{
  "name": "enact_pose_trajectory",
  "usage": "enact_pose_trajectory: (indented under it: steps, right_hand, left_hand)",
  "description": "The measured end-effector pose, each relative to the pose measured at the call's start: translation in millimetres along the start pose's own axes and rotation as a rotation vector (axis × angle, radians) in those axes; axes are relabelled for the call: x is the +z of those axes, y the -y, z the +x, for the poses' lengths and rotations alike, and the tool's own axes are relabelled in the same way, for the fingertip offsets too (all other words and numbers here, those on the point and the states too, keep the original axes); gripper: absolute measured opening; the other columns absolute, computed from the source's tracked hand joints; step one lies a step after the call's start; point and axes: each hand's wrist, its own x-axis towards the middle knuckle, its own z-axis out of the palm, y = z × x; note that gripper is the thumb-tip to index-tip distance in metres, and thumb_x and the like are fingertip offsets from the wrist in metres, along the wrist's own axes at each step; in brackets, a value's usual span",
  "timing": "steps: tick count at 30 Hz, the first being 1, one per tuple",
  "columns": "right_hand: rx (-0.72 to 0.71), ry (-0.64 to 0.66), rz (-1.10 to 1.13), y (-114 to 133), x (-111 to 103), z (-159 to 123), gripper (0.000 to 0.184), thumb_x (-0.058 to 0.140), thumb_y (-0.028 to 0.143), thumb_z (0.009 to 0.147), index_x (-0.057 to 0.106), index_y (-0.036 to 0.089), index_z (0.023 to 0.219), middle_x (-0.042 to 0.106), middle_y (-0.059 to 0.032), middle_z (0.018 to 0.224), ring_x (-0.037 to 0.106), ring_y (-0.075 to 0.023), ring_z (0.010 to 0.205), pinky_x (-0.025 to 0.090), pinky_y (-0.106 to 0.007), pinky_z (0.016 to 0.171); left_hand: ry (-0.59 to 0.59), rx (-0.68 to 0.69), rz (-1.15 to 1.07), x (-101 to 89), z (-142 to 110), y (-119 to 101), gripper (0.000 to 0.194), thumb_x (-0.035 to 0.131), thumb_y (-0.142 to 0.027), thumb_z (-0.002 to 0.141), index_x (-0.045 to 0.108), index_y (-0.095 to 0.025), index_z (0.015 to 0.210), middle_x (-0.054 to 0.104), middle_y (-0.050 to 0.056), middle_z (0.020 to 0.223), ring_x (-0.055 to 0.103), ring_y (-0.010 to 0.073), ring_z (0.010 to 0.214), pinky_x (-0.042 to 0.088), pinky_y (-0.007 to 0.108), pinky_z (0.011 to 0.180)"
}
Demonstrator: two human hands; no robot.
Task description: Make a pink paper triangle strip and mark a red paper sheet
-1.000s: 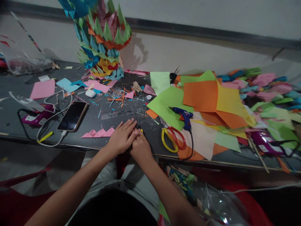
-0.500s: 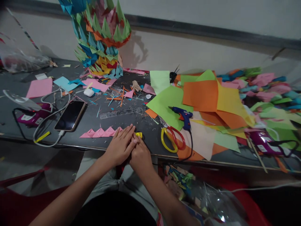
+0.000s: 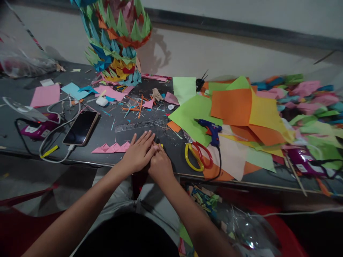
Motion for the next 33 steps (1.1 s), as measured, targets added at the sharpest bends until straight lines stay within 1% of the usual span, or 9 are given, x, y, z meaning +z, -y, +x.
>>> enact_pose_trajectory:
  steps: [4, 8, 11, 15, 19, 22, 25, 29, 33]
  right_hand:
    - [0.026, 0.079, -0.026, -7, 4, 14, 0.042, 0.042, 0.017, 0.084, 0.053, -0.001, 0.121, 0.056, -0.0203, 0.12, 0.046, -0.0254, 0.119, 0.032, -0.041, 0.106]
    - [0.048, 0.115, -0.054, -13, 7, 27, 0.042, 0.043, 0.018, 0.084, 0.052, 0.0, 0.122, 0.055, -0.0201, 0.122, 0.046, -0.0254, 0.119, 0.03, -0.041, 0.107]
    - [0.044, 0.118, -0.057, -13, 6, 27, 0.042, 0.043, 0.018, 0.084, 0.053, 0.002, 0.122, 0.055, -0.0192, 0.122, 0.047, -0.0251, 0.117, 0.031, -0.041, 0.106]
    - [0.019, 0.068, -0.05, -7, 5, 15, 0.042, 0.042, 0.017, 0.084, 0.053, 0.0, 0.121, 0.056, -0.0196, 0.121, 0.048, -0.0256, 0.117, 0.032, -0.041, 0.106]
    - [0.003, 0.02, -0.031, -1, 5, -3, 0.044, 0.041, 0.014, 0.081, 0.053, -0.002, 0.12, 0.054, -0.0212, 0.123, 0.045, -0.027, 0.12, 0.034, -0.043, 0.105]
    - [-0.001, -0.007, -0.024, 3, 5, -16, 0.046, 0.036, 0.007, 0.079, 0.052, -0.001, 0.121, 0.053, -0.0207, 0.124, 0.042, -0.0255, 0.123, 0.037, -0.045, 0.103]
    - [-0.009, -0.039, -0.026, 8, 5, -27, 0.046, 0.032, 0.004, 0.079, 0.053, -0.001, 0.119, 0.055, -0.0208, 0.122, 0.042, -0.0241, 0.123, 0.037, -0.045, 0.102]
    - [-0.003, -0.073, -0.036, 12, 2, -35, 0.042, 0.031, 0.007, 0.085, 0.054, 0.005, 0.12, 0.056, -0.0163, 0.122, 0.044, -0.0223, 0.122, 0.036, -0.044, 0.103]
    - [-0.037, -0.104, 0.062, 6, -10, -32, 0.037, 0.032, 0.011, 0.088, 0.056, 0.013, 0.117, 0.061, -0.0119, 0.114, 0.053, -0.0207, 0.11, 0.044, -0.04, 0.093]
  left_hand:
    - [0.008, 0.002, 0.031, -2.2, 14, 6, 0.052, 0.023, -0.038, 0.093, 0.032, -0.011, 0.137, 0.027, 0.009, 0.146, 0.018, 0.0214, 0.137, 0.01, 0.049, 0.111]
    - [0.034, -0.009, 0.04, -2.7, 26, 13, 0.053, 0.023, -0.037, 0.093, 0.034, -0.009, 0.136, 0.03, 0.011, 0.144, 0.021, 0.0225, 0.136, 0.014, 0.047, 0.111]
    - [0.029, -0.004, 0.048, -1.2, 28, 14, 0.053, 0.024, -0.037, 0.093, 0.035, -0.008, 0.135, 0.032, 0.013, 0.143, 0.023, 0.0226, 0.135, 0.017, 0.046, 0.11]
    - [-0.021, 0.013, 0.059, 1.4, 17, 10, 0.052, 0.025, -0.037, 0.093, 0.034, -0.009, 0.136, 0.031, 0.012, 0.143, 0.026, 0.0218, 0.134, 0.019, 0.045, 0.11]
    - [-0.024, 0.03, 0.046, 3.3, 1, 3, 0.053, 0.027, -0.039, 0.093, 0.031, -0.009, 0.137, 0.03, 0.012, 0.144, 0.029, 0.0216, 0.133, 0.021, 0.044, 0.109]
    - [-0.039, 0.034, 0.034, 5.6, -11, -2, 0.051, 0.029, -0.038, 0.092, 0.034, -0.011, 0.136, 0.032, 0.01, 0.144, 0.03, 0.0206, 0.132, 0.022, 0.042, 0.109]
    - [-0.067, 0.044, 0.038, 8.5, -22, -6, 0.048, 0.03, -0.037, 0.092, 0.039, -0.012, 0.133, 0.034, 0.009, 0.143, 0.031, 0.0204, 0.132, 0.023, 0.043, 0.109]
    - [-0.08, 0.051, 0.029, 10.8, -32, -11, 0.048, 0.031, -0.038, 0.092, 0.04, -0.013, 0.131, 0.037, 0.01, 0.141, 0.031, 0.0206, 0.132, 0.022, 0.044, 0.11]
    - [-0.088, 0.084, -0.043, 11.9, -41, -10, 0.053, 0.03, -0.043, 0.092, 0.035, -0.011, 0.134, 0.037, 0.011, 0.142, 0.028, 0.021, 0.133, 0.02, 0.045, 0.11]
